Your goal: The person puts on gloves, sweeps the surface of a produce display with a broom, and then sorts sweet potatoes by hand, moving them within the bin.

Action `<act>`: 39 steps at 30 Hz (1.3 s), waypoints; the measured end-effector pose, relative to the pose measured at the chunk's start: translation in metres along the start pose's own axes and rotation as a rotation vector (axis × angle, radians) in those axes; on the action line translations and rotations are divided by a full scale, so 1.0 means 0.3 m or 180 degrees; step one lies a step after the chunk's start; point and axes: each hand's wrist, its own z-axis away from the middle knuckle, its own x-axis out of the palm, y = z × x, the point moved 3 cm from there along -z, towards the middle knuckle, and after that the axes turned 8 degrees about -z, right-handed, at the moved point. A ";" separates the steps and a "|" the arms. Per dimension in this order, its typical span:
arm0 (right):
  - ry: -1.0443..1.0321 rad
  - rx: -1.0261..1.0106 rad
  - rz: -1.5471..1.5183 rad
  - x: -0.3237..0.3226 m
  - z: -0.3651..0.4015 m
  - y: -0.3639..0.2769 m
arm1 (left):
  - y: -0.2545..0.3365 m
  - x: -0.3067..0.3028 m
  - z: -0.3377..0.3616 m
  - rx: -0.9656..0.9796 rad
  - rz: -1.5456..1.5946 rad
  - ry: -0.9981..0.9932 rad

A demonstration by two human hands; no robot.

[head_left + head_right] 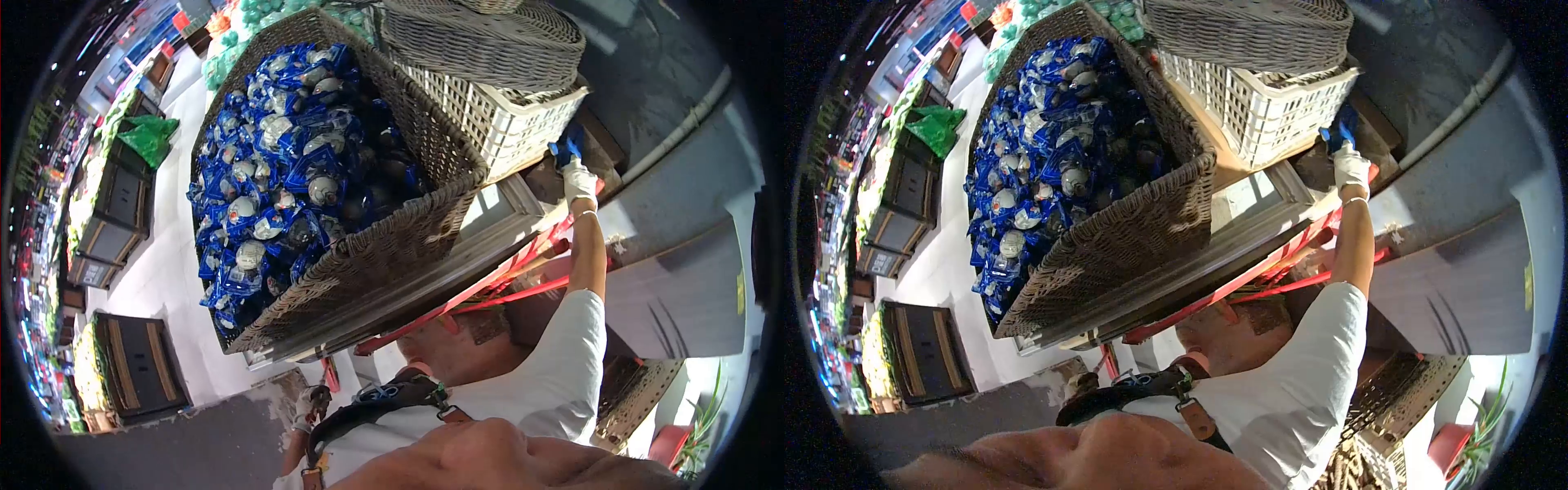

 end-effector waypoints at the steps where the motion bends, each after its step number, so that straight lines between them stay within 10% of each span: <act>1: -0.0034 -0.0117 0.0206 -0.014 0.006 -0.010 | -0.001 0.005 -0.013 0.0020 0.0002 0.0023; 7: 0.1440 -0.0022 -0.2173 -0.259 0.093 0.039 | -0.158 0.160 -0.013 -0.0374 0.0381 0.0139; 9: 0.2145 -0.0763 -0.1792 -0.322 0.100 0.163 | 0.080 0.014 0.042 -0.0387 0.0062 0.0279; 14: 0.1996 -0.1367 -0.2402 -0.655 0.191 -0.030 | 0.118 -0.010 0.179 -0.0425 0.0619 0.0716; 17: 0.0706 -0.2434 -0.4635 -0.573 0.135 -0.133 | -0.001 0.082 0.262 -0.0113 0.0523 0.1741; 18: 0.0942 -0.2781 -0.4076 -0.560 0.179 -0.245 | -0.043 0.102 0.294 -0.0300 0.0773 0.1749; 20: -0.0929 -0.0413 -0.7272 -0.833 0.556 -0.682 | -0.043 0.064 0.426 -0.0927 0.1885 0.1495; 21: -0.1101 -0.0606 -0.6766 -0.855 0.682 -0.828 | -0.028 0.025 0.527 -0.0582 0.1511 0.1876; 25: -0.1216 -0.3624 -0.4092 -0.948 1.132 -1.338 | -0.269 0.238 0.723 -0.0868 0.1290 0.3183; 30: -0.1911 -0.5763 -0.3377 -1.118 1.865 -1.779 | -0.232 0.361 1.220 -0.1772 0.3774 0.4702; 33: -0.2244 -0.6585 -0.2741 -1.194 2.303 -1.886 | -0.289 0.548 1.376 -0.1286 0.4822 0.6359; 37: -0.2420 -0.8688 -0.2472 -1.430 2.791 -1.872 | -0.235 0.749 1.601 -0.2062 0.5188 0.7899; 39: -0.3430 -0.8688 -0.2666 -1.496 2.969 -1.844 | -0.183 0.853 1.680 -0.2208 0.5502 0.8251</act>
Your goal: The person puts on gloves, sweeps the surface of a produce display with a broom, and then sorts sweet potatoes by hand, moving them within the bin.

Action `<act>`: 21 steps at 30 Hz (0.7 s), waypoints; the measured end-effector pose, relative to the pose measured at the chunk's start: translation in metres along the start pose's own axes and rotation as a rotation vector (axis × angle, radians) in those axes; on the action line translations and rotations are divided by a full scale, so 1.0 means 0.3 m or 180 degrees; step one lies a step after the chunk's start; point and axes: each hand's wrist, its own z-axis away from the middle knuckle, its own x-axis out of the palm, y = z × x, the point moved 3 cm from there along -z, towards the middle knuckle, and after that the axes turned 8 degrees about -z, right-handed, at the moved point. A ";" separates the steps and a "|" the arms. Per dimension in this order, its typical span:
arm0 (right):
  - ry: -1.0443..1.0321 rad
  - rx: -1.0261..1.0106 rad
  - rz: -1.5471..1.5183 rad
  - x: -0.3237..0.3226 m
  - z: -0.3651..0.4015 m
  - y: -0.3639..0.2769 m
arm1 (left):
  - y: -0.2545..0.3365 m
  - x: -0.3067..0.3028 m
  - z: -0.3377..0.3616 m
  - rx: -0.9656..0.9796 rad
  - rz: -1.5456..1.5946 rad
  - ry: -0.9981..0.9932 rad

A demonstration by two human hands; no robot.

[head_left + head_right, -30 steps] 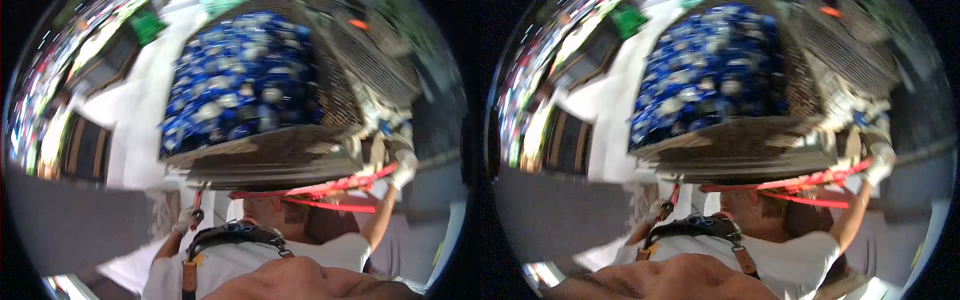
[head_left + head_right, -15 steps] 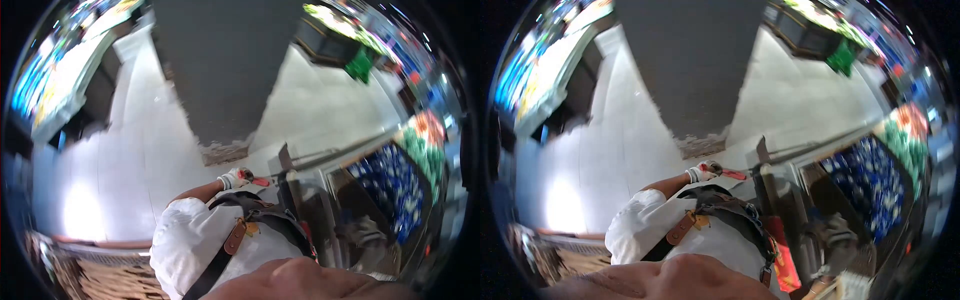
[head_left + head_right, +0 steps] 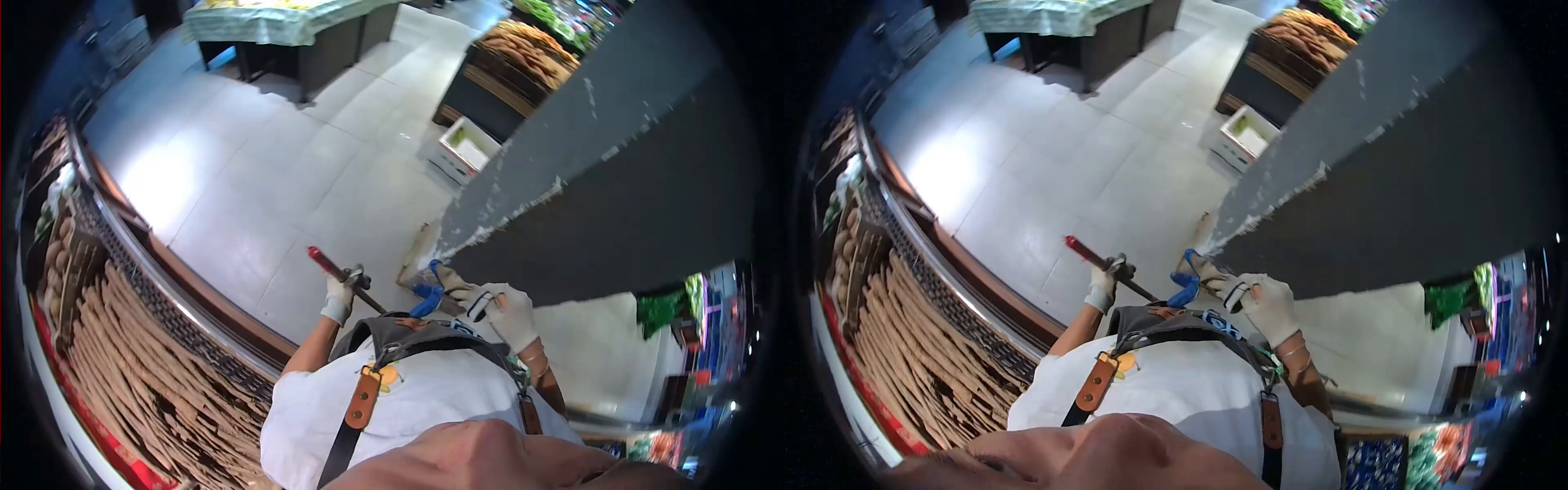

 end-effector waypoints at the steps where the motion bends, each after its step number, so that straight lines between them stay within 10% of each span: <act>1: -0.0082 -0.0155 0.0001 0.038 -0.061 -0.016 | 0.002 -0.063 0.000 -0.0042 0.0247 0.0098; 8: -0.0567 -0.0807 -0.0155 0.302 -0.405 0.080 | 0.113 -0.244 0.095 0.0848 0.0504 0.0813; 12: -0.0601 0.1081 -0.3795 0.607 -0.763 0.244 | 0.234 -0.192 0.064 0.1257 -0.0343 0.1066; 14: -0.0690 -0.0084 -0.3466 0.621 -0.938 0.146 | 0.316 -0.178 -0.029 0.1569 -0.0093 0.1040; 16: -0.0763 0.0045 -0.4264 0.602 -1.090 0.105 | 0.439 -0.168 -0.149 0.2080 0.0103 0.1082; 18: -0.0974 0.1659 -0.6162 0.609 -1.214 0.098 | 0.590 -0.146 -0.268 0.2296 0.0005 0.1343; 20: -0.1421 0.0190 -0.4593 0.621 -1.386 0.210 | 0.696 -0.115 -0.410 0.2133 -0.0365 0.1605; 21: -0.1724 0.0734 -0.5773 0.635 -1.432 0.243 | 0.686 -0.143 -0.513 0.1965 -0.0651 0.1664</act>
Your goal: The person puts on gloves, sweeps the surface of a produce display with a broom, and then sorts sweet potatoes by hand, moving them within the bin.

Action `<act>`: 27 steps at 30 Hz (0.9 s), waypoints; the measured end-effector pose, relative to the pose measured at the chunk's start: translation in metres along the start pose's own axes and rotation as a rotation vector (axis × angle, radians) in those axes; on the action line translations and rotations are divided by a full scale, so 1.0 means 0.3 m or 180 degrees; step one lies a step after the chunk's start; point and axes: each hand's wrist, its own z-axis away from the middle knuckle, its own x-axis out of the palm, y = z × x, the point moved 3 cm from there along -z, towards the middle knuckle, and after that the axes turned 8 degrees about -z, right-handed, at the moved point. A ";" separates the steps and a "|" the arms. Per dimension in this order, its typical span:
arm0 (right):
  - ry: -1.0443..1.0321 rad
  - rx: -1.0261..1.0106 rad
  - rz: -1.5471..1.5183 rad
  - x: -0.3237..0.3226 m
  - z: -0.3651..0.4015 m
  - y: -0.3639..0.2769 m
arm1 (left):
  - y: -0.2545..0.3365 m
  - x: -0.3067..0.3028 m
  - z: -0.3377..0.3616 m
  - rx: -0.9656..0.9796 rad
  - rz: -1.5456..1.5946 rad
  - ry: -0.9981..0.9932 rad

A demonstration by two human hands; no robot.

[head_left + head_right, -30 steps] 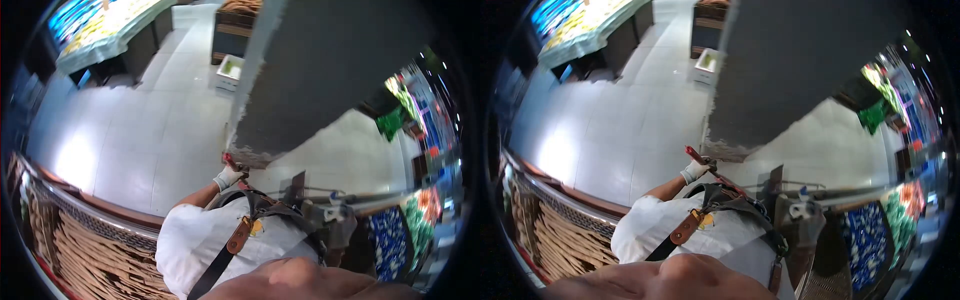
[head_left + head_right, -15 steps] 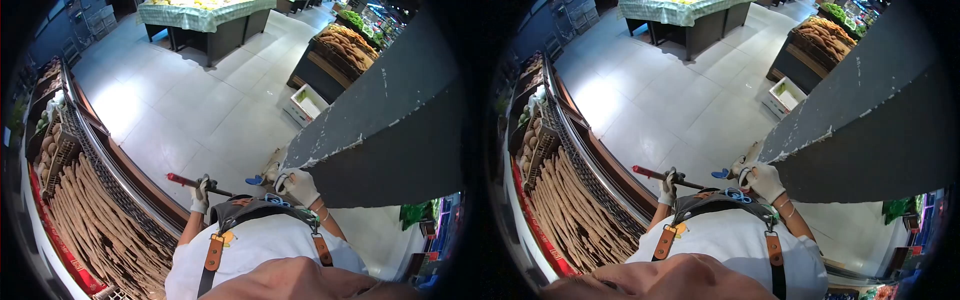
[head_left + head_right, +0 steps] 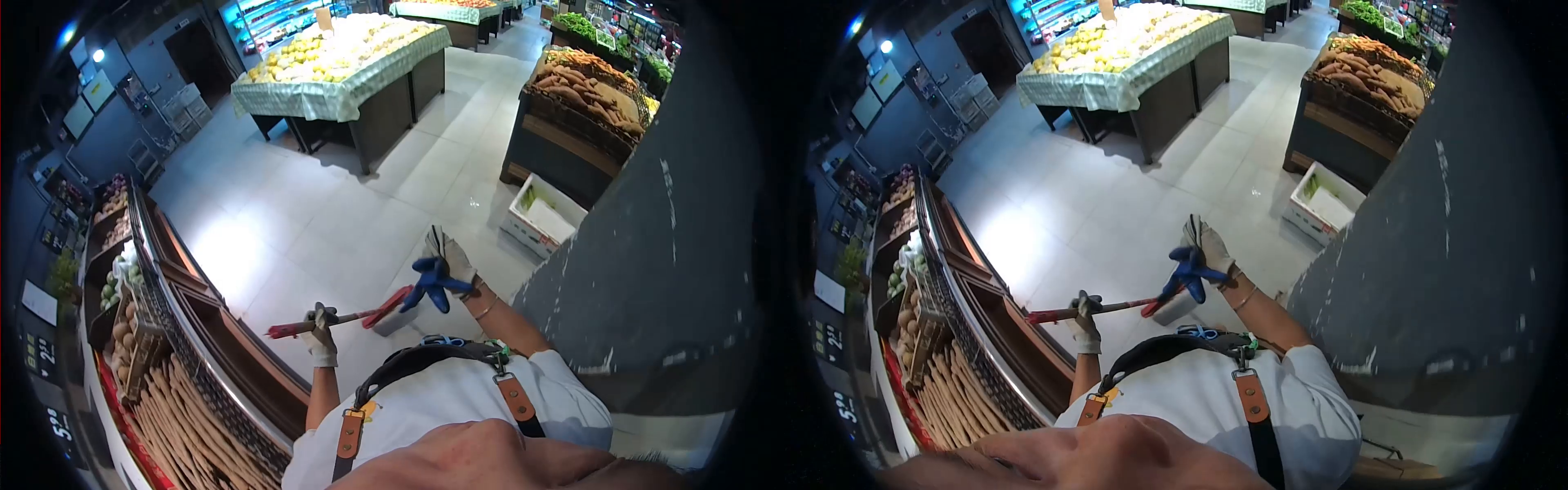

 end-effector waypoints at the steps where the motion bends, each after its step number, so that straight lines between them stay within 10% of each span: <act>1: 0.0131 -0.0125 0.0063 -0.053 -0.036 -0.016 | -0.097 0.023 -0.065 -0.0114 -0.0309 -0.0037; 4: 0.0344 0.0001 0.1182 -0.141 -0.044 -0.056 | -0.615 -0.017 -0.227 -0.0006 -0.1888 -0.0220; 7: 0.0084 -0.0603 0.3533 -0.317 -0.077 -0.002 | -0.562 0.084 -0.281 -0.0054 -0.1729 -0.0338; 11: 0.0139 0.1134 0.3008 -0.145 -0.037 -0.229 | -0.646 0.147 -0.541 -0.0438 -0.0074 0.0189; 14: -0.0511 0.0802 0.3521 -0.214 -0.082 -0.304 | -0.508 0.240 -0.771 -0.0875 0.1275 0.0081; 17: 0.0705 0.1541 0.3254 -0.261 -0.153 -0.354 | -0.492 0.335 -0.987 -0.0842 0.0098 0.0309; 27: 0.0969 0.2196 0.4480 -0.606 -0.417 -0.288 | -0.575 0.803 -1.493 -0.1265 -0.0476 -0.0182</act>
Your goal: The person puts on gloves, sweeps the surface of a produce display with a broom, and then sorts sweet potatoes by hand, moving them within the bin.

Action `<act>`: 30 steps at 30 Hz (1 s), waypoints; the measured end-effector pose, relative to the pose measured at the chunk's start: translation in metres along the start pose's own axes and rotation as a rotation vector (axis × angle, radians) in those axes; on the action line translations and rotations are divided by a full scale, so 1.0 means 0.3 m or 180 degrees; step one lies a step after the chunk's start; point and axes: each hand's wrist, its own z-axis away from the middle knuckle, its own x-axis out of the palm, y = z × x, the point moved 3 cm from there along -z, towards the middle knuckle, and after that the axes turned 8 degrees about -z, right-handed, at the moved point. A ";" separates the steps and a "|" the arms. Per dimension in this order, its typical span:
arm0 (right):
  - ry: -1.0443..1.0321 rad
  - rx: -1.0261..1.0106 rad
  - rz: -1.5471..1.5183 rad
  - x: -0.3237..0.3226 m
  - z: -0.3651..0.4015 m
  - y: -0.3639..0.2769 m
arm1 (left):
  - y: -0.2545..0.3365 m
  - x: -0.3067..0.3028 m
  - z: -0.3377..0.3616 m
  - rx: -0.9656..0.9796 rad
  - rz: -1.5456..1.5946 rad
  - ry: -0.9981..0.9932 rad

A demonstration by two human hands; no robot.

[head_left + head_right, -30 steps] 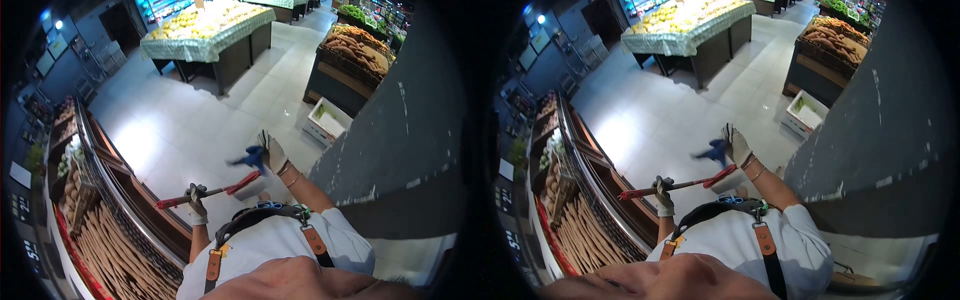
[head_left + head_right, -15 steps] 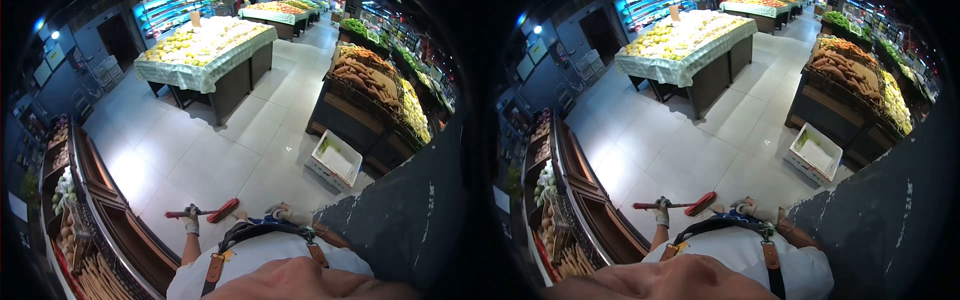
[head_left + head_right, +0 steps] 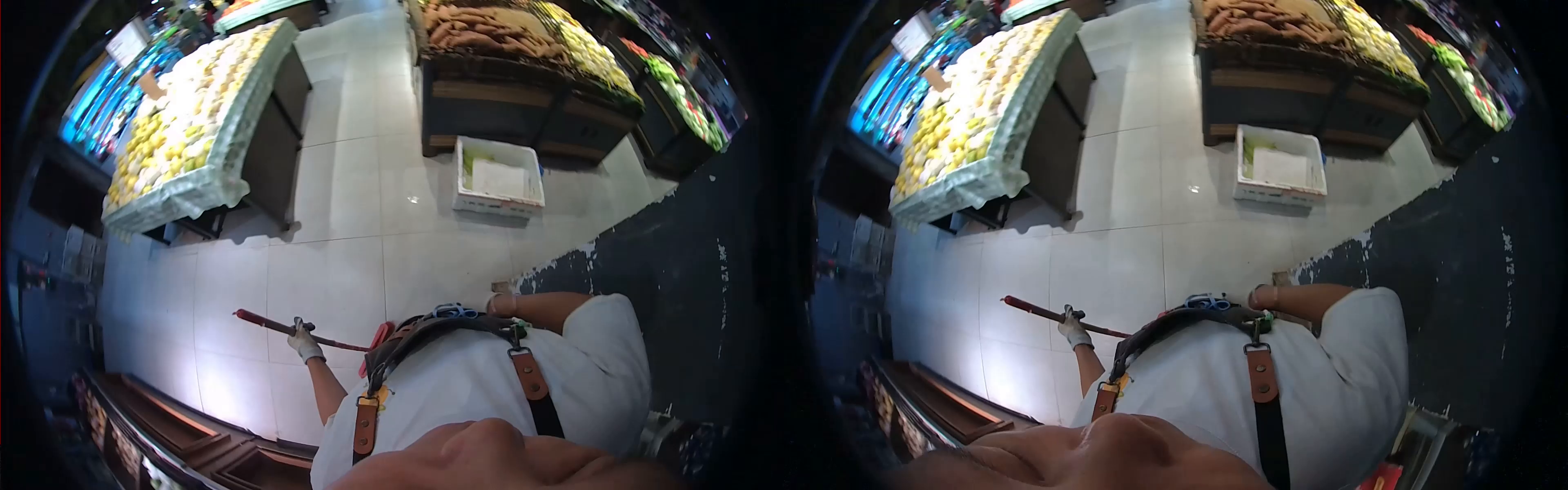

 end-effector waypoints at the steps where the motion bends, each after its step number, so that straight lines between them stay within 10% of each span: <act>1: 0.0002 0.0044 0.0115 -0.004 -0.027 -0.005 | 0.015 0.059 -0.022 0.0037 -0.0191 -0.0114; 15: -0.0414 0.0034 0.1351 -0.675 -0.111 0.044 | 0.039 1.025 0.136 0.0625 -0.2426 -0.2127; 24: -0.0218 -0.0199 0.0173 -0.853 -0.173 0.542 | 0.704 1.661 0.505 0.1085 -0.0312 -0.2140; 30: 0.0639 -0.1027 -0.0968 -1.101 -0.012 0.520 | 1.028 1.986 0.866 0.1503 -0.0154 -0.3695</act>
